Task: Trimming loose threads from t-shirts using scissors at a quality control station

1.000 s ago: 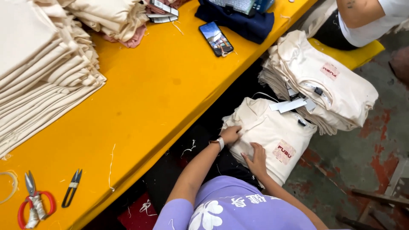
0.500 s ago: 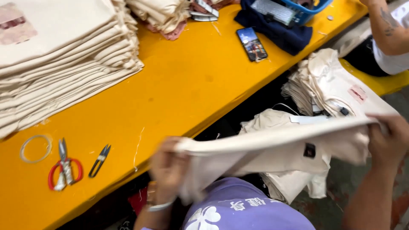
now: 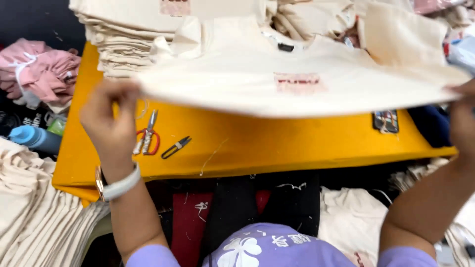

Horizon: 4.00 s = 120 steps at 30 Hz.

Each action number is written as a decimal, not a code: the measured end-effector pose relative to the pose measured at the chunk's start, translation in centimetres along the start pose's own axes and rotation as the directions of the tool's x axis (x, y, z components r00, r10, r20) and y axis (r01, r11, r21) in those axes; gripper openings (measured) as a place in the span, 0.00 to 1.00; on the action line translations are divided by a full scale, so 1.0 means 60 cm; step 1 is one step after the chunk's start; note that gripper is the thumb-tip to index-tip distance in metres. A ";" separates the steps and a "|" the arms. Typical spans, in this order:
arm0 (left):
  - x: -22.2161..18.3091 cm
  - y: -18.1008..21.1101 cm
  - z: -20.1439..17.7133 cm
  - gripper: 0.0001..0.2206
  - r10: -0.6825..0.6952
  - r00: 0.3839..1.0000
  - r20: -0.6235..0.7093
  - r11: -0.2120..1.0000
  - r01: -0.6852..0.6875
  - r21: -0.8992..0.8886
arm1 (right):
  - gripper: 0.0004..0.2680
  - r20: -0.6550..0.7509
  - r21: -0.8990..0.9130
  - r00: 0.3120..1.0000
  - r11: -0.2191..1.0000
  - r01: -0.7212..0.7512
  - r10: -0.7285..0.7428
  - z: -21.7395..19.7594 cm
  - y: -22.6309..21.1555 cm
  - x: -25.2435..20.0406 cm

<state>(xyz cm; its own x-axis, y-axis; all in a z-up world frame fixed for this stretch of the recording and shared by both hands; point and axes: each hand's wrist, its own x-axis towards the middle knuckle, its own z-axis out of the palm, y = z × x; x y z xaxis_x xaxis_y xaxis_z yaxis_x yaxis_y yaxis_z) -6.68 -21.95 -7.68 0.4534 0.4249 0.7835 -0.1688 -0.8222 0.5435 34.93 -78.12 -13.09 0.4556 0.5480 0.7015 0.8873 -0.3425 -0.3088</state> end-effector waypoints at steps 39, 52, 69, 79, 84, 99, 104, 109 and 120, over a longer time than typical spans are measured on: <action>-0.071 -0.319 0.282 0.22 -0.229 0.570 0.789 0.645 0.696 -0.316 | 0.35 0.401 0.814 0.914 0.434 -0.385 0.060 0.663 -0.288 0.086; -0.076 -0.357 0.260 0.17 -0.198 0.635 0.747 0.511 0.717 -0.474 | 0.40 0.442 0.815 0.897 0.412 -0.409 0.015 0.698 -0.203 0.022; -0.084 -0.365 0.277 0.10 -0.295 0.710 0.639 0.635 0.646 -0.424 | 0.41 0.482 0.728 0.870 0.504 -0.465 0.105 0.647 -0.269 0.085; -0.078 -0.362 0.409 0.09 -0.173 0.869 0.463 0.977 0.090 0.195 | 0.18 0.448 -0.273 0.726 0.853 -0.445 0.523 0.619 0.012 0.128; -0.104 -0.386 0.498 0.10 -0.256 0.764 0.592 0.959 0.122 0.257 | 0.06 0.328 -0.124 0.890 0.948 -0.292 0.317 0.590 -0.015 0.107; -0.272 -0.099 0.236 0.06 -0.518 0.653 0.553 0.822 0.559 0.109 | 0.05 -0.022 0.164 0.925 0.914 -0.372 0.380 0.349 -0.173 -0.174; -0.275 -0.077 0.257 0.08 -0.449 0.768 0.456 0.884 0.456 0.103 | 0.06 -0.119 0.127 0.937 0.941 -0.314 0.329 0.346 -0.207 -0.128; -0.260 -0.066 0.277 0.11 -0.316 0.798 0.512 0.949 0.261 0.179 | 0.09 -0.122 0.138 0.949 0.952 -0.274 0.291 0.351 -0.220 -0.080; -0.277 -0.080 0.301 0.15 -0.351 0.772 0.530 0.925 0.197 0.325 | 0.07 0.118 0.204 0.927 0.905 -0.372 0.355 0.416 -0.244 -0.108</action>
<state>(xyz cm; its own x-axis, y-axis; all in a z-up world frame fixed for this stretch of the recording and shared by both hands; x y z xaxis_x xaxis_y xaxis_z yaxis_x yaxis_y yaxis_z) 2.42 -31.90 -28.75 0.8732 0.4155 0.2547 0.2174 -0.7998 0.5595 20.74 -57.60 -29.18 0.7458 0.4767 0.4653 0.6482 -0.3584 -0.6718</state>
